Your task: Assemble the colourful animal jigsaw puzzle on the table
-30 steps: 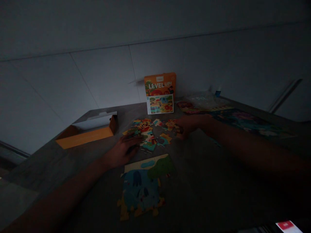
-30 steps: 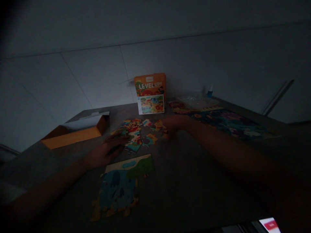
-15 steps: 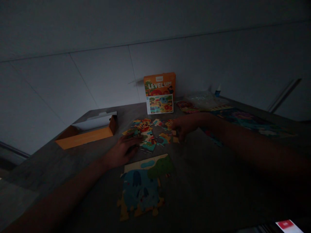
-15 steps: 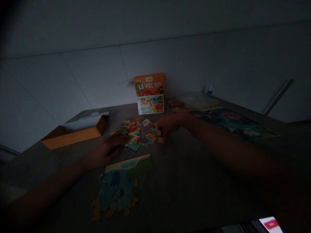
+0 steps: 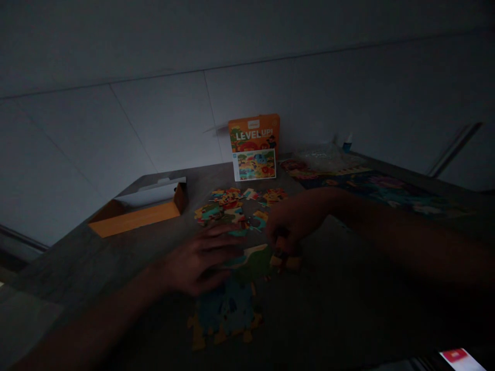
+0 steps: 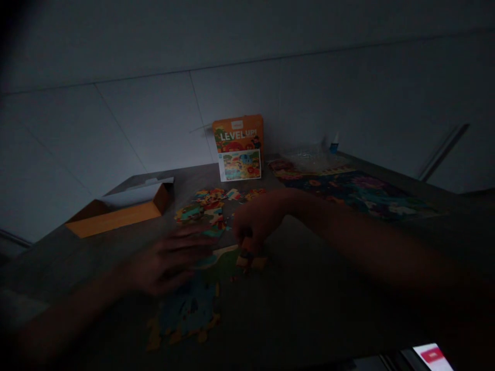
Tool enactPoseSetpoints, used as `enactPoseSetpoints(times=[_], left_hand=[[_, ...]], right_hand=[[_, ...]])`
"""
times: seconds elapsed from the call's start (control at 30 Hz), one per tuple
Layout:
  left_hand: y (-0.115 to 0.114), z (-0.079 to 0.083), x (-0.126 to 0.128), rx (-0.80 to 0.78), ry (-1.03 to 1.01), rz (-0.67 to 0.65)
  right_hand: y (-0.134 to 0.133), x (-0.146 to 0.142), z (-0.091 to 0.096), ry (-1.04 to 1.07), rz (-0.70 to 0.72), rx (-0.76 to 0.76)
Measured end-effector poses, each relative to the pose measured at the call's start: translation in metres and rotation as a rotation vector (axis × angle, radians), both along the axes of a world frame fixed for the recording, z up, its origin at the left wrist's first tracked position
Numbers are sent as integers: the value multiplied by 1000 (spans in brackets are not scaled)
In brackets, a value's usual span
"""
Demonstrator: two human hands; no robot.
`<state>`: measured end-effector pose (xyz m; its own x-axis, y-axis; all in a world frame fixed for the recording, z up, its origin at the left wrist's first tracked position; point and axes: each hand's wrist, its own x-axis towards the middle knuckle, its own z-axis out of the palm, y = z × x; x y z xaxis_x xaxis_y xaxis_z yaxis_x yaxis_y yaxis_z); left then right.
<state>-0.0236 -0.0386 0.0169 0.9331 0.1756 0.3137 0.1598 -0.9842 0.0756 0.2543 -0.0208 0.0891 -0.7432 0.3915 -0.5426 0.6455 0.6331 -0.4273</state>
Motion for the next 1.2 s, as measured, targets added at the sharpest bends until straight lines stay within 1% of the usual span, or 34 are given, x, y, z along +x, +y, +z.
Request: enactPoseSetpoints(times=[0.1,0.2,0.3,0.37,0.6,0.67,0.73,0.8,0.83,0.9,0.97,1.0,1.03,1.1,1.2], left_hand=[[-11,5,8,-136,122,-83],[-14,8,12,-206,213,-78],[-14,10,12,-221,236,-48],[-12,11,11,-224,225,-34],[-8,7,6,-190,248,-2],[-8,7,6,-187,246,-1],[-8,7,5,-185,237,-1],[-8,7,6,-184,232,-5],[-7,7,6,-183,233,-9],[-6,7,6,-182,242,-12],[-5,6,5,-182,244,-10],[-4,5,5,-182,240,-8],[-4,4,5,-182,232,-8],[-3,4,4,-185,223,-7],[-3,3,4,-189,224,-3]], right_hand=[[0,-1,-1,59,15,7],[0,-2,0,95,-22,6],[0,-3,1,104,-77,16],[0,-4,2,106,-88,40],[2,-3,-1,144,-40,70],[3,-2,0,170,-37,118],[4,2,2,188,-55,201],[6,9,7,154,-94,305],[8,14,9,101,-129,350],[12,25,12,-71,-220,383],[19,38,13,-242,-329,382],[23,45,12,-286,-379,396],[29,52,10,-311,-420,417],[42,65,4,-299,-469,463],[62,82,-8,-246,-462,514]])
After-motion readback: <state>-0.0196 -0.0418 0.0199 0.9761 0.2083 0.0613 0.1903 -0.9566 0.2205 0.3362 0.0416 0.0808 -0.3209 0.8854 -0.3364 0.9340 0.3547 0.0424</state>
